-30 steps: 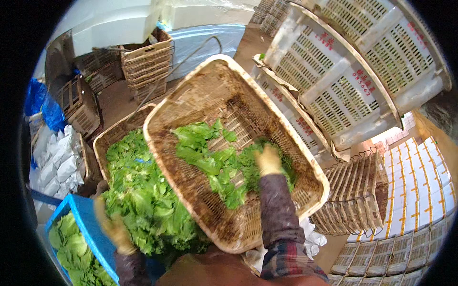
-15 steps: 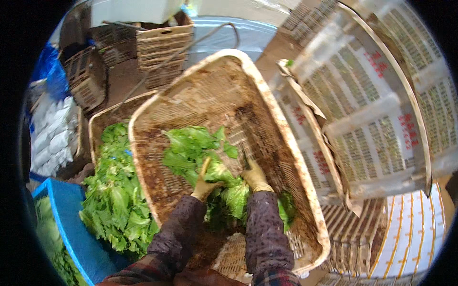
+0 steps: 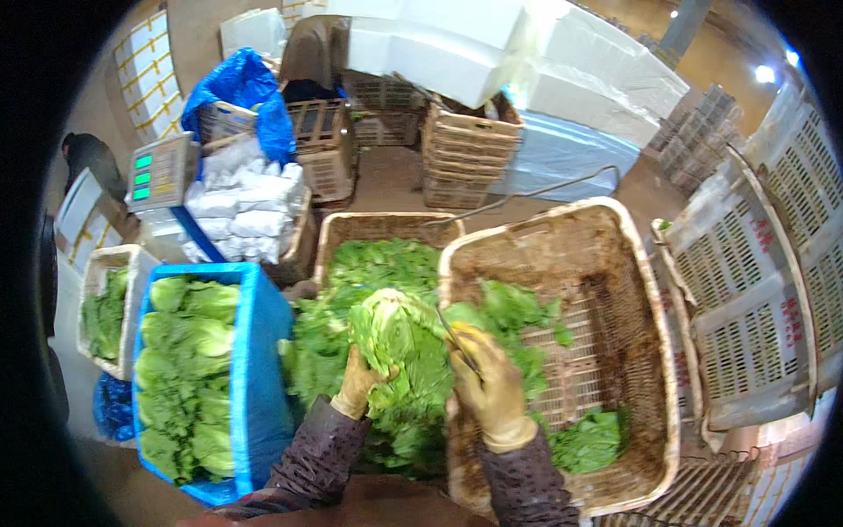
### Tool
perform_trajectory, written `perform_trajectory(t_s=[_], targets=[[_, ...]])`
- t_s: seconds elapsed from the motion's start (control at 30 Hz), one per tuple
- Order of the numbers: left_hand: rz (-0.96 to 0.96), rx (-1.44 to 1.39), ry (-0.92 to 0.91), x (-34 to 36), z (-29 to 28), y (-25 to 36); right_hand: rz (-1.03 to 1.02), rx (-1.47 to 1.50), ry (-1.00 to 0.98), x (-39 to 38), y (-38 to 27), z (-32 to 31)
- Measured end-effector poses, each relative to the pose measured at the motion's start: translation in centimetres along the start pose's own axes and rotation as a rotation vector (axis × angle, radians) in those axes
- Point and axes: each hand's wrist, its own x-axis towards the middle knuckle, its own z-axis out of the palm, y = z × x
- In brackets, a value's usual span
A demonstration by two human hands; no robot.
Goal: The person repeatedly picks up heads of lettuce from a woven basket, trims the base with a knife, and places the trimmed heads into a blue bin. The person also removes outer leaves and places them into a separate basket. The process is repeated for multiple heads of lettuce.
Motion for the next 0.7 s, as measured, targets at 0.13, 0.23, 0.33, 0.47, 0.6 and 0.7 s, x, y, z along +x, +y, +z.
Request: perform_trajectory(t_s=[0.13, 0.23, 0.33, 0.47, 0.6, 0.7], targets=[[0.205, 0.552, 0.001, -7.7, -8.6, 4.4, -0.330, -0.440, -0.271, -3.4, -2.5, 6.7], [0.257, 0.559, 0.020, -12.2, -12.6, 6.9, -0.554, -1.071, -0.106, -4.4, -4.8, 10.4], [0.229, 0.740, 0.021, -15.1, -14.1, 9.0, -0.050, -1.038, -0.693, -4.2, -6.3, 12.0], [0.323, 0.684, -0.074, -14.9, -14.7, 11.1, 0.314, 0.013, -0.291, -4.5, -10.2, 11.9], [0.250, 0.427, -0.125, -13.2, -16.0, 11.2, 0.191, 0.187, -0.416, -5.5, -12.1, 10.7], [0.080, -0.211, -0.185, -14.0, -16.6, 8.7, 0.322, -0.076, -0.262, -6.0, -9.6, 9.6]])
